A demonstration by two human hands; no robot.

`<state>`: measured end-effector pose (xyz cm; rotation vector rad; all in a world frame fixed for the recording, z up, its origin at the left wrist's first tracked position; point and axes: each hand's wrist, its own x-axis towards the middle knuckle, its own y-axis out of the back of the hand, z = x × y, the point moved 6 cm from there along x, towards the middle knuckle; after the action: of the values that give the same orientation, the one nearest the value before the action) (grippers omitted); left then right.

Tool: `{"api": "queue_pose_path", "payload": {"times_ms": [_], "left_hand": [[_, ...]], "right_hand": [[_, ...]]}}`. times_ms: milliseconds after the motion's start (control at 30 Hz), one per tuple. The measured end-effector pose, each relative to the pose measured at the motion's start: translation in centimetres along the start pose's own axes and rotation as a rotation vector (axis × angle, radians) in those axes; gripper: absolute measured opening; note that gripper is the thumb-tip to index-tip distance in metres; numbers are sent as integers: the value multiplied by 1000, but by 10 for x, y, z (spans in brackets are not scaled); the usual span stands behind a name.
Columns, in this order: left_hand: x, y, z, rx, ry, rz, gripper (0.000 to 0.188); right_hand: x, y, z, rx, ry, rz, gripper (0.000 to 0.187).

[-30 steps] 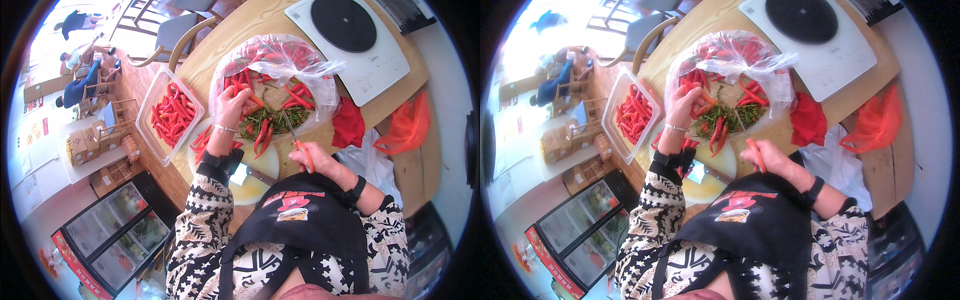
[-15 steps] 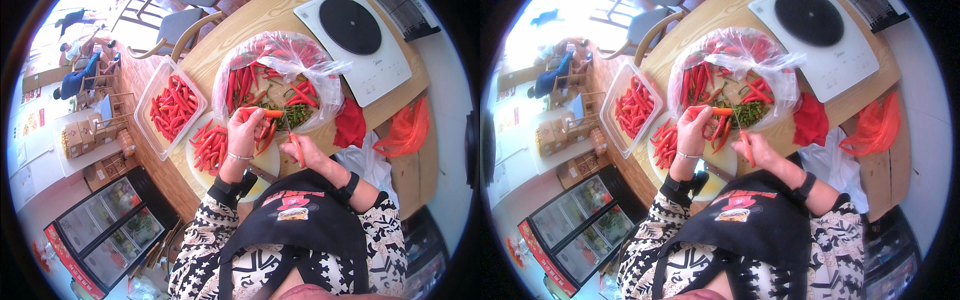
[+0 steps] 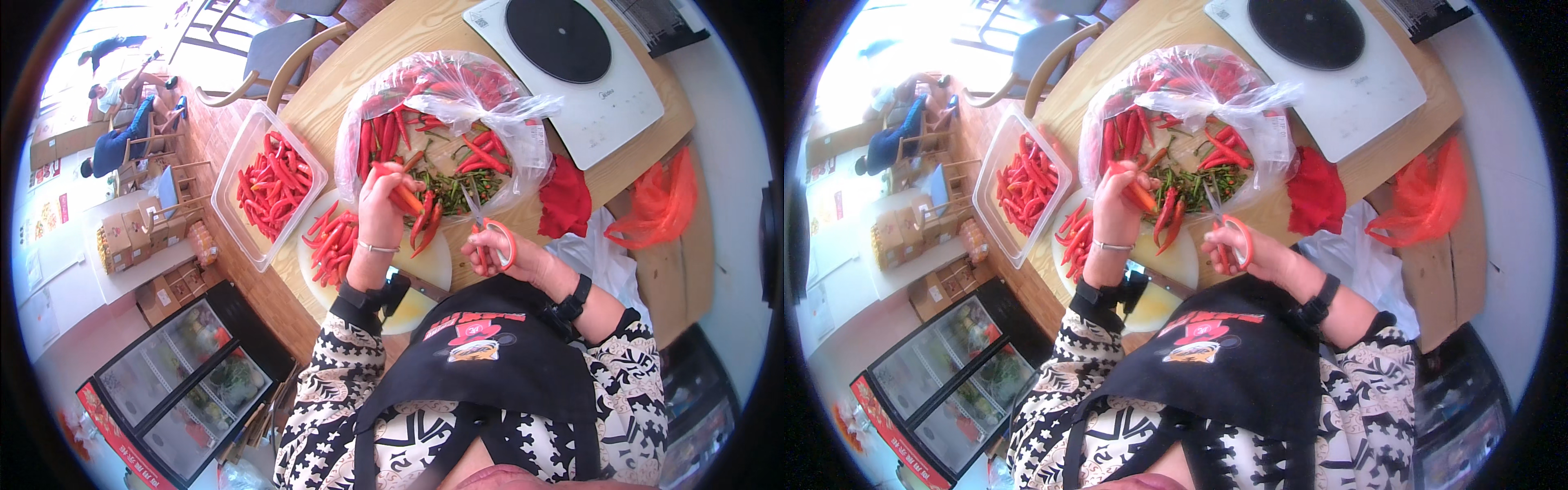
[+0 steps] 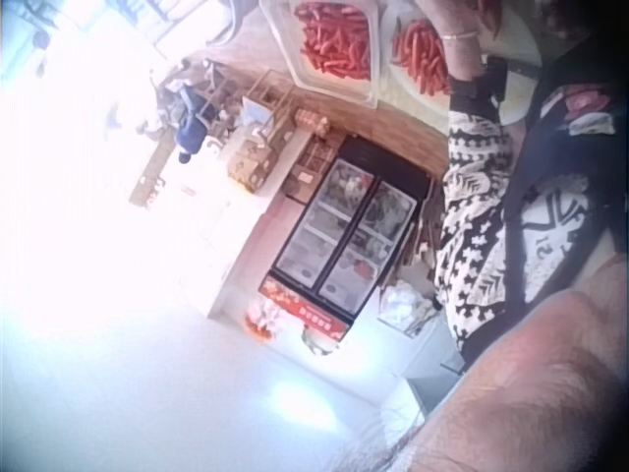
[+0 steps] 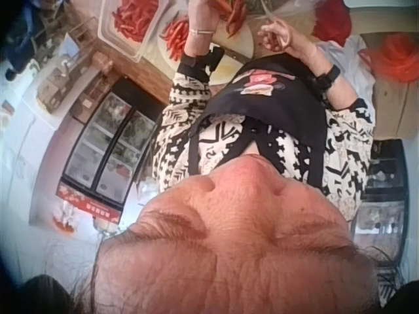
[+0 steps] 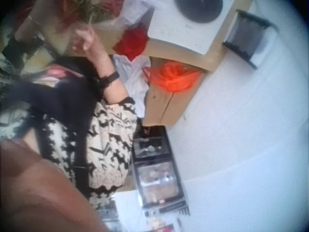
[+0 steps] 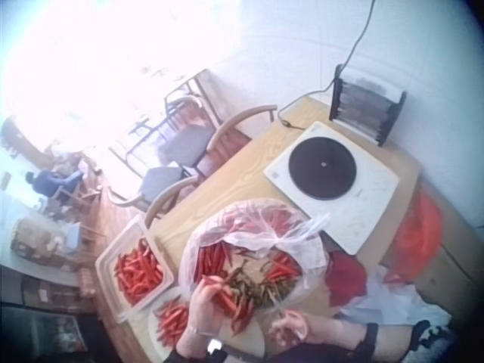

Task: The person uses scissors to trim the stems off red chili peppers one by one. The trimmed peppers are placed into a clear plastic container on the table, while the discarded stems are collected in a plastic bag. The task continues steadily throughout the clip.

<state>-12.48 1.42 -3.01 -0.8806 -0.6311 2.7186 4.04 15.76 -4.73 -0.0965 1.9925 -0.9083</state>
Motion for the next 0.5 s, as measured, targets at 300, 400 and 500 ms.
{"api": "queue_pose_path", "payload": {"times_ms": [300, 400, 500], "left_hand": [[39, -99, -68, 1642, -449, -421, 26], [55, -96, -79, 1884, -332, -411, 23], [57, -88, -59, 1986, -225, -418, 30]], "right_hand": [[-19, 35, 14, 48, 64, 97, 28], [-28, 40, 14, 7, 80, 152, 28], [-25, 44, 20, -80, 129, 161, 30]]}}
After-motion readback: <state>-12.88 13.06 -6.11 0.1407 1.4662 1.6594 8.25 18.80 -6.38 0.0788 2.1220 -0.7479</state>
